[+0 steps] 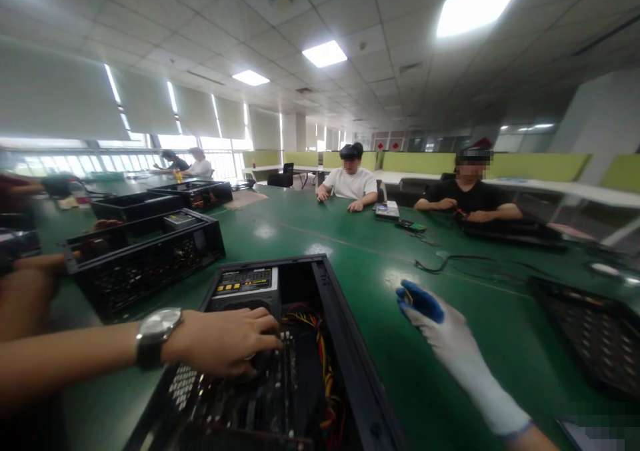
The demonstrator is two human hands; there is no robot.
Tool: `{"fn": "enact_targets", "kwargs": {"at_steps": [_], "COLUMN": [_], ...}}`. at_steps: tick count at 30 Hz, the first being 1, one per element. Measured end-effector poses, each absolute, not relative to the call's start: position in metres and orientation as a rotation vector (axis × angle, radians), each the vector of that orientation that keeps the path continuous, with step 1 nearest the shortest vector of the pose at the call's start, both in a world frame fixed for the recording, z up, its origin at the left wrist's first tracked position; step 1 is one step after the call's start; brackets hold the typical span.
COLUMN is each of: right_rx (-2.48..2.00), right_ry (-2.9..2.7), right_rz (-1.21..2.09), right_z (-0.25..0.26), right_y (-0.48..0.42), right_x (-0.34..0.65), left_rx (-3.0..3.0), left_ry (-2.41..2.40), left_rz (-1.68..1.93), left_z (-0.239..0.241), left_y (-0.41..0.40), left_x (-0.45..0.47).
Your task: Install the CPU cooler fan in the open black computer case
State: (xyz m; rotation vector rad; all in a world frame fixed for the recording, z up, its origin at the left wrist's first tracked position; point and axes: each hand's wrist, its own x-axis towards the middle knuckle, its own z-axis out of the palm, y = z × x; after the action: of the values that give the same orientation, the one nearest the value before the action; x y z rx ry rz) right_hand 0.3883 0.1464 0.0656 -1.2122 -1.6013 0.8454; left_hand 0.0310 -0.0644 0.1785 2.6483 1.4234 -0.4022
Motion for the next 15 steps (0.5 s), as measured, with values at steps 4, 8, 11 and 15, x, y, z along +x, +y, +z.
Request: {"fn": "enact_targets", "kwargs": {"at_steps": [4, 8, 11, 15], "right_rx": [-0.943, -0.578, -0.409, -0.369], "right_ry": [-1.923, -2.273, -2.485, -2.807], "right_rz": [0.842, 0.865, 0.736, 0.473], "right_z": [0.133, 0.177, 0.183, 0.171], "right_y": [0.089, 0.041, 0.034, 0.05], "right_x": [0.339, 0.288, 0.26, 0.236], "left_rx": [2.576, 2.6, 2.661, 2.762], "left_ry": [1.327, 1.441, 1.531, 1.569], "left_rz": [-0.443, -0.431, -0.59, -0.556], "left_z": [0.162, 0.148, 0.133, 0.135], "left_y": [-0.065, -0.072, -0.067, -0.061], "left_x": [0.024, 0.022, 0.019, 0.016]}}
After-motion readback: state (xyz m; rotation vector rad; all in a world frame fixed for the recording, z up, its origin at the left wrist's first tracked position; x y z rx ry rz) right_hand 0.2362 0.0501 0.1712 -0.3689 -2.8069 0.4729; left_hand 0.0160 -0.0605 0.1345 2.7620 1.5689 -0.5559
